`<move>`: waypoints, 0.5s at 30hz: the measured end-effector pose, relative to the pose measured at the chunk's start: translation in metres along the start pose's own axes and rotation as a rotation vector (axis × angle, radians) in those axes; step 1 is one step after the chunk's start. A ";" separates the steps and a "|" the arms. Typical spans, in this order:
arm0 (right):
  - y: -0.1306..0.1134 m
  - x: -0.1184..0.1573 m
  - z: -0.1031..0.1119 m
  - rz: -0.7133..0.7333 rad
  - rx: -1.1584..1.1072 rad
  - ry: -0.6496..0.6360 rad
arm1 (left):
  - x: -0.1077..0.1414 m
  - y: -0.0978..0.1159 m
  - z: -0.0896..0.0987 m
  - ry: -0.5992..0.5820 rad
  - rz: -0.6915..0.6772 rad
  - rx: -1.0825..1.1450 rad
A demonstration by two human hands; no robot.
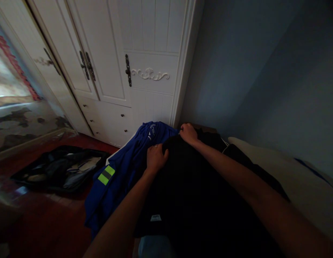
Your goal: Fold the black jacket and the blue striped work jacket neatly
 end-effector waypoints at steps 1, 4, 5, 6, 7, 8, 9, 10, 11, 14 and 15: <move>-0.009 0.014 0.002 0.134 -0.022 0.020 | 0.000 0.000 0.000 0.003 -0.001 0.001; -0.038 0.067 0.004 0.704 -0.187 -0.033 | 0.001 -0.002 0.000 -0.021 -0.029 0.024; -0.045 0.085 0.003 0.879 -0.260 -0.094 | 0.001 -0.002 0.000 -0.040 -0.039 0.036; -0.051 0.101 0.002 1.014 -0.323 -0.162 | 0.002 -0.003 0.000 -0.056 -0.042 0.046; -0.056 0.116 0.001 1.107 -0.368 -0.224 | 0.002 -0.003 0.000 -0.061 -0.041 0.053; -0.060 0.127 0.000 1.163 -0.397 -0.270 | 0.003 -0.003 0.000 -0.052 -0.036 0.055; -0.062 0.136 -0.002 1.185 -0.411 -0.294 | 0.004 -0.003 0.000 -0.032 -0.030 0.053; -0.063 0.141 -0.004 1.184 -0.418 -0.301 | 0.005 -0.003 0.001 -0.011 -0.026 0.051; -0.064 0.145 -0.007 1.173 -0.425 -0.297 | 0.005 -0.002 0.001 0.003 -0.027 0.049; -0.065 0.145 -0.014 1.120 -0.463 -0.258 | 0.007 -0.001 0.004 -0.015 -0.028 0.049; -0.065 0.145 -0.016 1.108 -0.476 -0.251 | 0.008 -0.001 0.004 -0.026 -0.026 0.053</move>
Point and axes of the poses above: each hand's wrist, its own x-axis away from the middle knuckle, its own z-axis out of the back of the hand, y = z × x, the point moved 1 cm from there along -x, towards the middle knuckle
